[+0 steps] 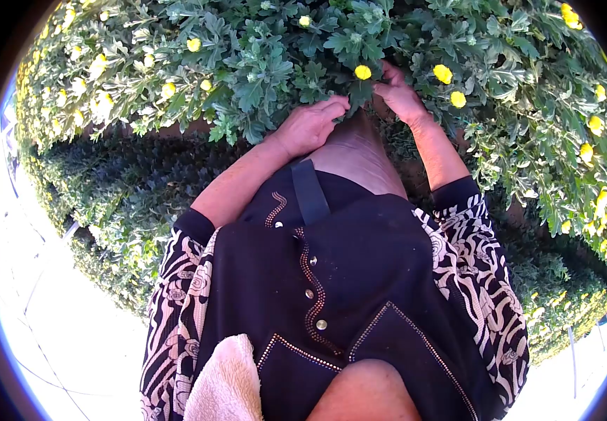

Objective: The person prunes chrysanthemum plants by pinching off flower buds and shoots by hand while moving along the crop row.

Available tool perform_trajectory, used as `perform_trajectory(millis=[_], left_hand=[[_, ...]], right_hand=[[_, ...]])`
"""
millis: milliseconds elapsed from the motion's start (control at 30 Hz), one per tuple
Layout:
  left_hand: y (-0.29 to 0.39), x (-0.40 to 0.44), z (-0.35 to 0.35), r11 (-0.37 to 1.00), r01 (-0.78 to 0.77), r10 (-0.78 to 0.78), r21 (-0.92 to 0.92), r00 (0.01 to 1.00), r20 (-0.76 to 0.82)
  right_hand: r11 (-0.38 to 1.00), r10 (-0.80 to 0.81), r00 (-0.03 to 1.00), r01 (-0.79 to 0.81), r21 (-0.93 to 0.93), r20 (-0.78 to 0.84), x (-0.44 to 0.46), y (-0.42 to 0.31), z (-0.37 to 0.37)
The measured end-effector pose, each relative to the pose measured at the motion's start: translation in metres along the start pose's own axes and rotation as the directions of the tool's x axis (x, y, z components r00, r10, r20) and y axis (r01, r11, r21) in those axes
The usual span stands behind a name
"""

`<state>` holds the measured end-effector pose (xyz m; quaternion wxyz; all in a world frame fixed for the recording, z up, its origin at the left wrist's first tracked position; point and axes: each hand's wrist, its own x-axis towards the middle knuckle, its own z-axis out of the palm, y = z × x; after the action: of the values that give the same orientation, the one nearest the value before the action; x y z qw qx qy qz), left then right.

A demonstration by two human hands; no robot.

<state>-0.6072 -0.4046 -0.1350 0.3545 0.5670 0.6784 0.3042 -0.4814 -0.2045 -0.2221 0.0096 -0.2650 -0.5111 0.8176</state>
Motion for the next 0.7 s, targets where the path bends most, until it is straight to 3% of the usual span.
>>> perform_trajectory(millis=[33, 67, 100, 133, 167, 233, 267, 300, 400, 467, 500, 533, 567, 600, 667, 700], left_hand=[[-0.004, -0.001, 0.004, 1.0, 0.0, 0.0, -0.002, 1.0, 0.002], [-0.01, -0.002, 0.008, 0.991, 0.133, -0.135, 0.025, 0.984, 0.115], [-0.016, -0.002, 0.012, 0.964, 0.258, -0.266, 0.068, 0.938, 0.222], [-0.023, 0.0, 0.016, 0.964, 0.258, -0.266, 0.067, 0.938, 0.224], [-0.031, 0.002, 0.023, 0.978, 0.202, -0.209, 0.058, 0.956, 0.204], [-0.042, 0.014, 0.032, 0.989, 0.14, -0.147, 0.05, 0.973, 0.18], [-0.047, 0.022, 0.035, 0.929, 0.355, -0.369, 0.101, 0.879, 0.304], [-0.049, 0.026, 0.037, 0.82, 0.543, -0.565, 0.18, 0.719, 0.406], [-0.065, 0.002, 0.043, 0.776, 0.545, -0.631, 0.319, 0.68, 0.374], [-0.096, -0.023, 0.06, 0.807, 0.581, -0.577, 0.102, 0.743, 0.339], [-0.069, -0.025, 0.04, 0.789, 0.613, -0.578, 0.033, 0.723, 0.378], [-0.044, -0.027, 0.023, 0.763, 0.645, -0.575, -0.035, 0.704, 0.416], [-0.032, -0.028, 0.012, 0.805, 0.591, -0.533, -0.048, 0.758, 0.376], [-0.021, -0.029, 0.0, 0.803, 0.594, -0.539, -0.043, 0.756, 0.373], [-0.004, -0.034, -0.02, 0.877, 0.481, -0.469, -0.006, 0.857, 0.213], [-0.003, -0.041, -0.013, 0.904, 0.369, -0.396, -0.215, 0.913, -0.101]], right_hand=[[0.996, -0.051, 0.998, 0.053, 0.07, -0.027, 0.001, 0.001, 0.0], [0.996, -0.05, 0.998, 0.052, 0.071, -0.028, 0.0, 0.0, 0.001], [0.998, -0.04, 0.999, 0.04, -0.043, -0.002, -0.001, -0.001, 0.001], [0.987, -0.027, 0.999, 0.03, -0.157, 0.022, -0.001, -0.002, 0.0], [0.977, 0.135, 0.991, -0.132, -0.165, 0.007, 0.0, 0.001, -0.003], [0.986, 0.079, 0.997, -0.076, -0.152, 0.015, -0.001, 0.0, 0.002], [0.991, 0.02, 0.999, -0.017, -0.136, 0.025, 0.0, 0.0, 0.003], [0.99, 0.019, 1.0, -0.015, -0.139, 0.025, 0.002, 0.001, 0.002], [0.99, 0.049, 0.998, -0.054, -0.126, -0.046, 0.003, 0.009, -0.002], [0.914, 0.053, 0.993, -0.005, -0.405, 0.108, -0.001, -0.005, -0.003], [0.857, 0.06, 0.982, 0.04, -0.514, 0.178, -0.005, -0.021, 0.001], [0.862, 0.063, 0.982, 0.037, -0.506, 0.178, -0.002, -0.032, 0.004], [0.822, 0.209, 0.963, -0.08, -0.564, 0.168, 0.003, -0.038, 0.006], [0.823, 0.194, 0.969, -0.077, -0.563, 0.151, 0.003, -0.047, 0.012], [0.827, 0.174, 0.975, -0.067, -0.558, 0.141, 0.01, -0.048, 0.025], [0.892, 0.192, 0.974, -0.121, -0.437, 0.123, 0.018, -0.036, 0.033]])
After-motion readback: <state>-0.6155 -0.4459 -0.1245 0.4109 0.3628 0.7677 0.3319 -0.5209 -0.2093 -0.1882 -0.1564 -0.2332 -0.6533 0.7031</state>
